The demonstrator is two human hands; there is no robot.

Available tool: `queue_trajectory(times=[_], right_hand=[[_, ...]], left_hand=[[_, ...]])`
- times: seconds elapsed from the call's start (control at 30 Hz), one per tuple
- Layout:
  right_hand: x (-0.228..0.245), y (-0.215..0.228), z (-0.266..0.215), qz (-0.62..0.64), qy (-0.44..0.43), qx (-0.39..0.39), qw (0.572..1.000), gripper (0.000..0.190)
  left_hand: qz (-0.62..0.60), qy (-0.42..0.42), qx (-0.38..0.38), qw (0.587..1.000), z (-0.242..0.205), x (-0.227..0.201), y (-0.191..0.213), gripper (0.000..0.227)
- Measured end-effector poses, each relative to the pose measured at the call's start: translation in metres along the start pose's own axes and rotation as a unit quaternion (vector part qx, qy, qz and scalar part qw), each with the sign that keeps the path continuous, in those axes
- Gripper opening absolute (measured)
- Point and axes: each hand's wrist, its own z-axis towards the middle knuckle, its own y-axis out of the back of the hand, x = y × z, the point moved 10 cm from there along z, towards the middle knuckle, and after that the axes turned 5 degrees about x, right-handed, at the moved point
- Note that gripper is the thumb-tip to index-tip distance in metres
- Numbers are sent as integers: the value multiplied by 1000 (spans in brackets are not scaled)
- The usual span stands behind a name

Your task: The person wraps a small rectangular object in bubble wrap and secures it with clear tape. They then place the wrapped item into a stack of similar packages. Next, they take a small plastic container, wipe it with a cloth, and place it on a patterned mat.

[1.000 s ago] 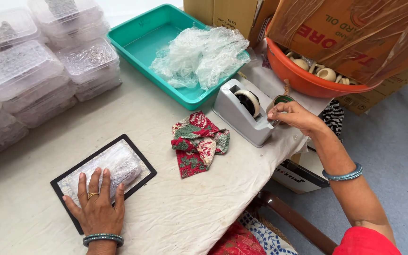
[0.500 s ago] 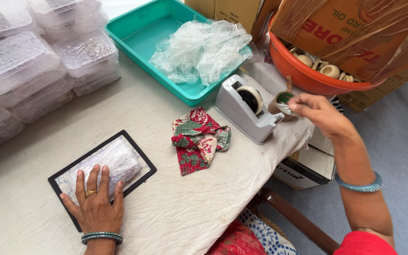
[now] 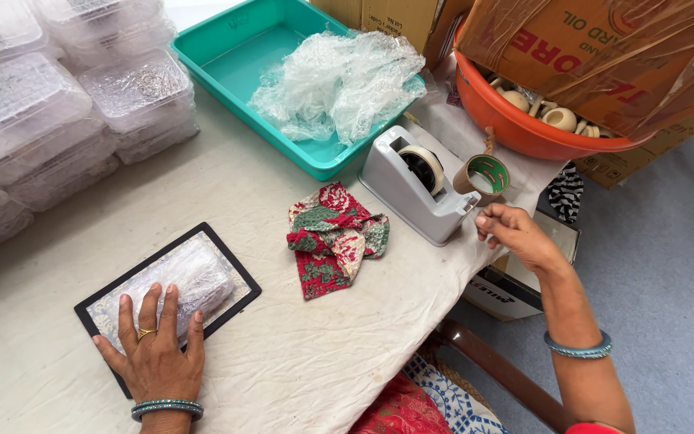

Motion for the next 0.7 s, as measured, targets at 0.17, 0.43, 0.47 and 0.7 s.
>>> queue_trajectory(times=[0.17,0.43,0.47,0.7], right_hand=[[-36,43,17,-297,-11,-56,953,20],[107,-24,-4,-437,-26,-45,898,26],[135,-61,6,-422,56,17,905,26],[295,-312,-9,-386,370,378,755,23]], left_hand=[[0,0,-10,1000,3,-5,5,55],[10,9,-70,997,4,-27,38,51],[13,10,-68,998,4,-28,40,51],[-6,15,-35,999,8,-36,35,52]])
